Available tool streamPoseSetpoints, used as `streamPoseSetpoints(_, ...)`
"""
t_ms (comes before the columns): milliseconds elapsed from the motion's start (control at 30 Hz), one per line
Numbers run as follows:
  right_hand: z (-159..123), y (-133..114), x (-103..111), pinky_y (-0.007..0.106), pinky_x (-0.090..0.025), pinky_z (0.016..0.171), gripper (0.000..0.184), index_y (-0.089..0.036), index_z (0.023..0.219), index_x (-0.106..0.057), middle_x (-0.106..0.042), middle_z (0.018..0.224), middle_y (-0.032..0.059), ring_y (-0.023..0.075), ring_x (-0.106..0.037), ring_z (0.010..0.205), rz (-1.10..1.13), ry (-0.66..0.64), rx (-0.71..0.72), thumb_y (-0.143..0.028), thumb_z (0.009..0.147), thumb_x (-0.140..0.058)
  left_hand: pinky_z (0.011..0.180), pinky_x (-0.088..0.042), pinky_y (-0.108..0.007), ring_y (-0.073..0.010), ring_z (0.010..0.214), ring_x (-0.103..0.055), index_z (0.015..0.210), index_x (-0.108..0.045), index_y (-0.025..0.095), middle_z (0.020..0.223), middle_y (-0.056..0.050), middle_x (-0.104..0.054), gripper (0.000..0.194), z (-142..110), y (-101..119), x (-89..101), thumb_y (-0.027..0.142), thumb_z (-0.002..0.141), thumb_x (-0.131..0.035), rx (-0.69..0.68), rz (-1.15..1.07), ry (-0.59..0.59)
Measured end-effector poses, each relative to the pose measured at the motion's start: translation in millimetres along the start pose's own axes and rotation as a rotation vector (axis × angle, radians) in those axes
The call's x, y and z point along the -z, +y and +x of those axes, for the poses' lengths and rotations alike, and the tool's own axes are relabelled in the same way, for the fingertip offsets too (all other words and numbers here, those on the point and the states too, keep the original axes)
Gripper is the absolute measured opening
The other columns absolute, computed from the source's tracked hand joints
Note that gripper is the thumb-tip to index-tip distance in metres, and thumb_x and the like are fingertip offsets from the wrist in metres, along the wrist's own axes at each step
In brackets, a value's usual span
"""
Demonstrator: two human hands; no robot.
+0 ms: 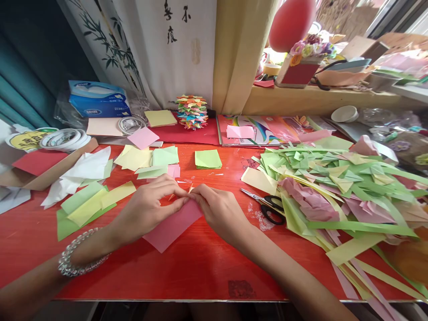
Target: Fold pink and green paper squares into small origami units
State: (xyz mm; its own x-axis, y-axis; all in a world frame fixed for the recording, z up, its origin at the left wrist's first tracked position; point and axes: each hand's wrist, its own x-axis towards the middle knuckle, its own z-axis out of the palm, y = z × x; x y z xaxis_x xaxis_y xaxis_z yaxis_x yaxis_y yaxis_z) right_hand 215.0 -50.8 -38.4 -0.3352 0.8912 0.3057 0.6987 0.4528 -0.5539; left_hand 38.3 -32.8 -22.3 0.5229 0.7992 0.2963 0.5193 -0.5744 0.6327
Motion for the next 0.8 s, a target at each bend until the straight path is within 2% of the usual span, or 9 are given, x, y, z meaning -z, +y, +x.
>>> streamPoseSetpoints(100,-1.4,2.2,-4.7,0.022,-0.031,0.048,0.022,-0.017,0.081,-0.059,-0.065,0.065,0.0009,0.0104,-0.054,0.051,-0.121,0.043,0.07,-0.024,0.092,-0.041,0.067,-0.041,-0.028,-0.0151,0.074,-0.05,0.074,-0.062,0.018,0.069,0.001,-0.059,0.012,0.9,0.3,-0.2,0.02,0.084,-0.055,0.049,-0.012,-0.021)
streamPoseSetpoints(233,-0.9,4.1,-5.5,0.023,-0.032,0.05,0.021,-0.016,0.082,-0.058,-0.066,0.068,0.0019,0.0111,-0.057,0.054,-0.159,0.081,0.128,-0.023,0.091,-0.04,0.067,-0.041,-0.029,-0.0155,0.073,-0.052,0.069,-0.059,0.019,0.069,0.002,-0.059,0.013,1.0,1.9,1.6,0.019,0.081,-0.056,0.109,-0.062,-0.048)
streamPoseSetpoints(533,4.0,5.7,14.1,0.02,-0.037,0.053,0.015,-0.018,0.08,-0.058,-0.065,0.066,0.0001,0.0105,-0.056,0.054,-0.16,0.186,0.054,-0.022,0.089,-0.045,0.061,-0.04,-0.025,-0.0124,0.068,-0.051,0.061,-0.052,0.019,0.068,0.004,-0.055,0.015,1.9,8.0,17.6,0.017,0.075,-0.057,0.235,-0.185,-0.101)
streamPoseSetpoints(700,7.9,10.4,22.2,0.021,-0.037,0.053,0.016,-0.02,0.078,-0.058,-0.065,0.066,0.0002,0.0111,-0.056,0.054,-0.166,0.21,0.008,-0.024,0.088,-0.046,0.062,-0.04,-0.026,-0.0139,0.067,-0.051,0.058,-0.052,0.019,0.064,0.004,-0.056,0.017,3.5,7.4,25.7,0.018,0.074,-0.057,0.194,-0.159,-0.094)
streamPoseSetpoints(800,9.7,13.3,23.9,0.021,-0.038,0.053,0.016,-0.02,0.079,-0.059,-0.065,0.067,-0.0001,0.0108,-0.055,0.054,-0.163,0.273,-0.045,-0.025,0.087,-0.047,0.063,-0.04,-0.027,-0.0143,0.067,-0.051,0.054,-0.051,0.019,0.064,0.003,-0.057,0.019,5.4,6.2,30.5,0.02,0.073,-0.057,0.196,-0.144,-0.082)
